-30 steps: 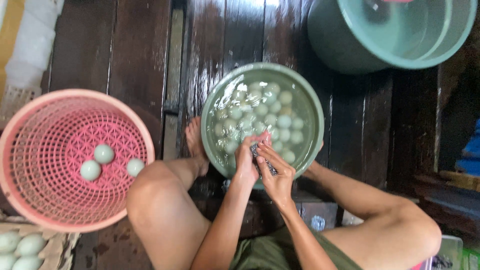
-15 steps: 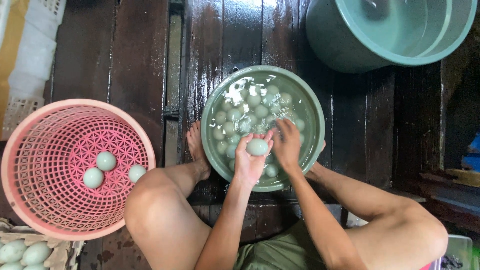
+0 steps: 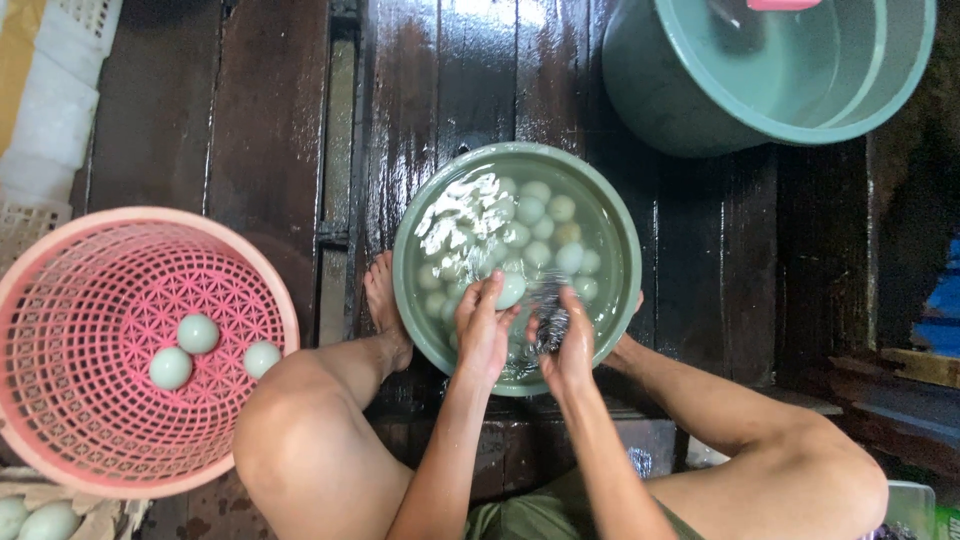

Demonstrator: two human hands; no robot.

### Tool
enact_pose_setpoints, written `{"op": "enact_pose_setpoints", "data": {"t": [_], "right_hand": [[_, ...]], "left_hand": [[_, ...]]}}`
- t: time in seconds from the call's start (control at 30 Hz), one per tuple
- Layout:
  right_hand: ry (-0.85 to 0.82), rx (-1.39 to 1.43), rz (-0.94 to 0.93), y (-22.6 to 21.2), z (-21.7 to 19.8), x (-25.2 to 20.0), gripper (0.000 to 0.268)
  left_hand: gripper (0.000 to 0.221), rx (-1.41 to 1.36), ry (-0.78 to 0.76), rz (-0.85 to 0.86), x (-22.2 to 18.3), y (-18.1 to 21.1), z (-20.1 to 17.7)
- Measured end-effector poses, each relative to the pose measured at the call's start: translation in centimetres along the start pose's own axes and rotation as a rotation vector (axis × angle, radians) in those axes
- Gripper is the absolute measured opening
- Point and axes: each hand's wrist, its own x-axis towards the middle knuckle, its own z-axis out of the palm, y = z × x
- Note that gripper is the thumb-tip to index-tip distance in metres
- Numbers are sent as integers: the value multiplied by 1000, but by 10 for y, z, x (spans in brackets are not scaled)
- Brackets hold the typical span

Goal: Washing and cleaning eggs by hand using a basin of water and a small scrubber before placing them in a basket.

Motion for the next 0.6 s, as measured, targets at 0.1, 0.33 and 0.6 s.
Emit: {"op": "enact_pose_setpoints", "data": {"t": [0.1,0.33,0.6], "right_hand": [[142,-219,-473,11,5,-22,27],[-122,-994,-1059,9,21,-13,25],[-85,-970,-941,-2,39,-53,19]], "left_hand": [[24,19,-32,-26,14,-24,-15],[24,-13,-160,-24,-24,2,15],[36,14,-138,32,-26,6,12]]}}
